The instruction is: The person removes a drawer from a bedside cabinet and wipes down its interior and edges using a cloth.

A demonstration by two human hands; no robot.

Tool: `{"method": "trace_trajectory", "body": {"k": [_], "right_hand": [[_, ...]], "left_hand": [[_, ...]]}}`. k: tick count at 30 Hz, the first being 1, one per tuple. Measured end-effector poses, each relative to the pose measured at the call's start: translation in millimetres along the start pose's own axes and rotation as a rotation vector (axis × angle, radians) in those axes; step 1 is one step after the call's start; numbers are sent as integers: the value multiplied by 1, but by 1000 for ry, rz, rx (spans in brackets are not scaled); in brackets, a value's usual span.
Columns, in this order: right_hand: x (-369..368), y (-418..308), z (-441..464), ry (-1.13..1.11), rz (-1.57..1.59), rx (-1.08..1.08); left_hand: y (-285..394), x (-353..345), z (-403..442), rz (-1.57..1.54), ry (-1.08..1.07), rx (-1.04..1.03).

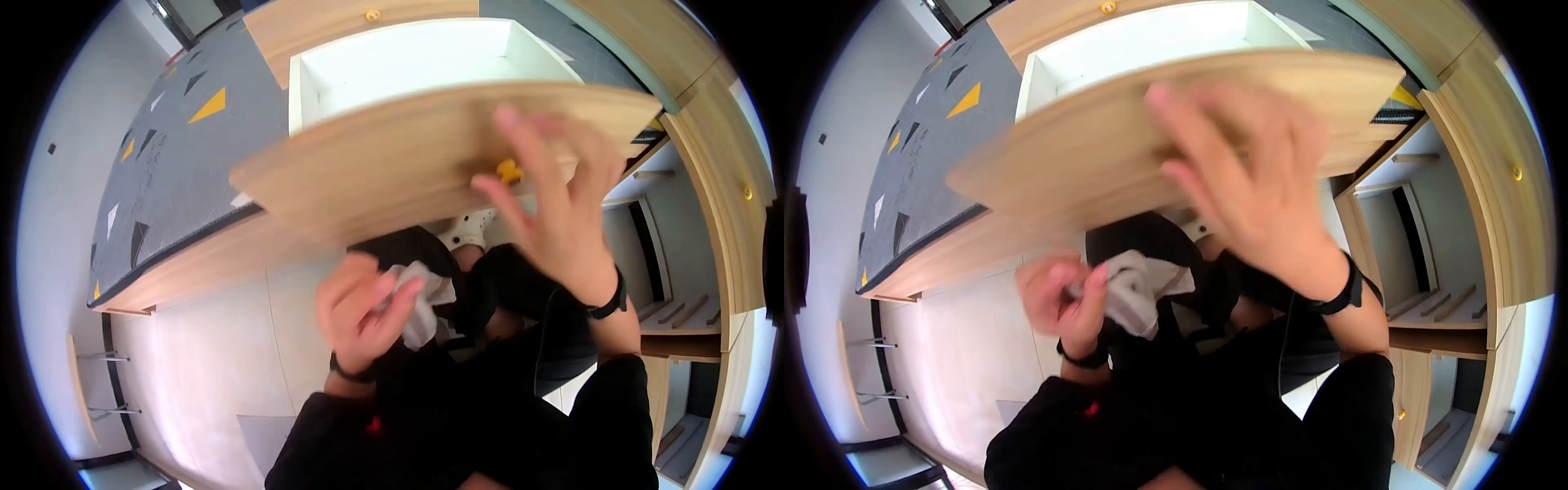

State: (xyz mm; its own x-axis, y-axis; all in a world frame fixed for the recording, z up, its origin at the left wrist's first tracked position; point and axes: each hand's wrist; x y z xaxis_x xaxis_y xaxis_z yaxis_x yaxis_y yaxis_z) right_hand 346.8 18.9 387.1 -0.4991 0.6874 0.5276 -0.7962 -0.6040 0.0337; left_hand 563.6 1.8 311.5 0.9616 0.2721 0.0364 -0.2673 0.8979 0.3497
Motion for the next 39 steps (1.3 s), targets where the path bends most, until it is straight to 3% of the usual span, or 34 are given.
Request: {"method": "trace_trajectory", "body": {"k": [1, 3, 4, 5, 6, 7, 8, 10, 11, 12, 13, 14, 16, 17, 19, 23, 25, 27, 29, 30, 33, 39], "right_hand": [[0, -10, -11, -195, 256, -107], [-19, -29, -38, -294, 600, -327], [-23, -39, -56, -301, 619, -354], [-32, -31, -61, -397, 688, -584], [-43, -27, -72, -495, 762, -835], [-56, 6, -101, -448, 579, -540], [-64, 6, -105, -158, 441, -366], [-34, 12, -98, -165, 366, -462], [-23, 22, -96, -166, 292, -525], [-14, 35, -110, -124, 120, -508], [-5, 44, -122, -65, -64, -488], [-1, 43, -121, -73, -68, -487], [17, 47, -131, -51, -85, -543], [21, 48, -134, -30, -80, -593], [31, 45, -137, -6, -91, -622], [48, 43, -139, 82, -136, -609], [56, 41, -138, 143, -54, -586], [61, 34, -136, 164, -16, -604], [62, 32, -135, 180, 51, -571], [62, 30, -134, 187, 58, -561], [65, 19, -122, 182, 102, -534], [80, 0, -106, 138, 70, -484]], "left_hand": [[-1, -9, 2, 10, 1, 21], [-12, -38, 6, 7, 115, 220], [-9, -46, 2, -57, 84, 245], [-15, -60, 9, -133, 78, 249], [-21, -68, 18, -49, -154, -111], [-21, -72, 21, 22, -387, -482], [-18, -81, 11, 21, -386, -482], [-3, -95, -19, -169, -470, -1011], [2, -89, -17, -156, -560, -960], [2, -84, -22, -294, -652, -1089], [-11, -72, -55, -262, -1433, -1023], [-11, -71, -56, -290, -1449, -998], [-66, -63, -87, 16, -1718, -770], [-63, -66, -86, 29, -1756, -725], [-72, -74, -69, 213, -1945, -443], [-91, -93, -62, 179, -2043, -361], [-111, -95, -55, 69, -1947, -100], [-118, -116, -48, 222, -1959, -71], [-133, -126, -43, 361, -2210, -66], [-141, -120, -48, 278, -2027, -57], [-135, -135, -49, 548, -2063, 27], [-144, -134, -38, 604, -1929, 122]]}}
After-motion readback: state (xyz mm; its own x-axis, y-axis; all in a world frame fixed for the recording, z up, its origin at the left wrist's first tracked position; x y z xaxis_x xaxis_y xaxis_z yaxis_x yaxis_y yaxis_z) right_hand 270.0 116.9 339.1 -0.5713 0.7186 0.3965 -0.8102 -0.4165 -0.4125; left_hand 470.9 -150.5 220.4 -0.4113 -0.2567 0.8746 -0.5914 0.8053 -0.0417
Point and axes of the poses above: each hand's wrist, its own z-axis towards the middle knuckle, its own x-axis out of the back of the hand, y = z × x, and after that the axes turned 7 degrees about y, right-handed
